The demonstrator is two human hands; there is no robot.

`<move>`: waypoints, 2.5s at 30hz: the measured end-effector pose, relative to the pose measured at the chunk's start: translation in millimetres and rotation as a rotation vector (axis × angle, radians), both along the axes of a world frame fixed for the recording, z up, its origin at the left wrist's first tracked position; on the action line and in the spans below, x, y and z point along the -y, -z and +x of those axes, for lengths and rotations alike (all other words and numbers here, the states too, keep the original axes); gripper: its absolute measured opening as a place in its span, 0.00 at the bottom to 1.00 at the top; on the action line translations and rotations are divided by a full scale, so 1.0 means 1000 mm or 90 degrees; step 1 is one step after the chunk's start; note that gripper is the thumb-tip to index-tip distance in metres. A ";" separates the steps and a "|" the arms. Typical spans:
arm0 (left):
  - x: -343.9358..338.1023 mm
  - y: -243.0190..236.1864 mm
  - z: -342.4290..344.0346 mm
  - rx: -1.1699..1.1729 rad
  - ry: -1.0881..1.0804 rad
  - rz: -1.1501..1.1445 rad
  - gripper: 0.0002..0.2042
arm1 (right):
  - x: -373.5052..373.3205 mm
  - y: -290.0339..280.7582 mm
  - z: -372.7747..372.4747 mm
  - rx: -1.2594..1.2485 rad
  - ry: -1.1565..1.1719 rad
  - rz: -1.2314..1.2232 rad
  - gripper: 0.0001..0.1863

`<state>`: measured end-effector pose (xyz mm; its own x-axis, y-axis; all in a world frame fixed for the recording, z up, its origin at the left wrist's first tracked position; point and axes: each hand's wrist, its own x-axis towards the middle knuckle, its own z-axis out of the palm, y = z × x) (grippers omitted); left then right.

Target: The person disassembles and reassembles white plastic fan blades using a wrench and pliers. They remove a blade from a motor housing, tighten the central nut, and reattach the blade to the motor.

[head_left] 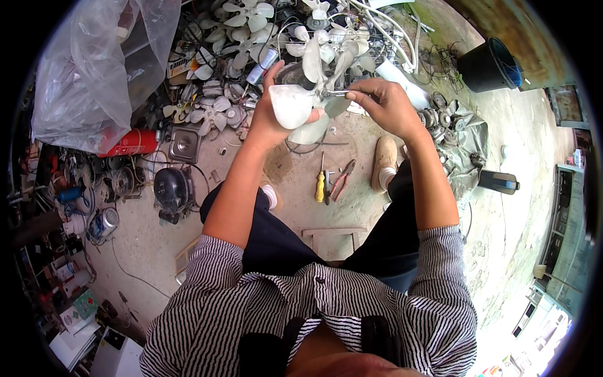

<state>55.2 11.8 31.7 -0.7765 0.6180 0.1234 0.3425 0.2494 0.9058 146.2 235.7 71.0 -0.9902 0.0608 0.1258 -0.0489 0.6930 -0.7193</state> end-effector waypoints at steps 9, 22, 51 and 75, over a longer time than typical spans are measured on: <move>-0.016 -0.016 0.009 0.368 -0.100 0.180 0.17 | 0.007 0.004 0.002 0.211 -0.052 -0.437 0.15; -0.014 -0.011 0.009 0.364 -0.124 0.215 0.17 | 0.030 0.001 0.002 0.262 -0.079 -0.541 0.15; -0.014 0.007 0.003 0.318 -0.065 0.146 0.34 | -0.005 0.009 0.001 0.151 -0.024 -0.385 0.15; -0.018 0.019 -0.001 0.002 -0.131 0.149 0.48 | 0.041 0.003 0.005 0.316 -0.080 -0.653 0.15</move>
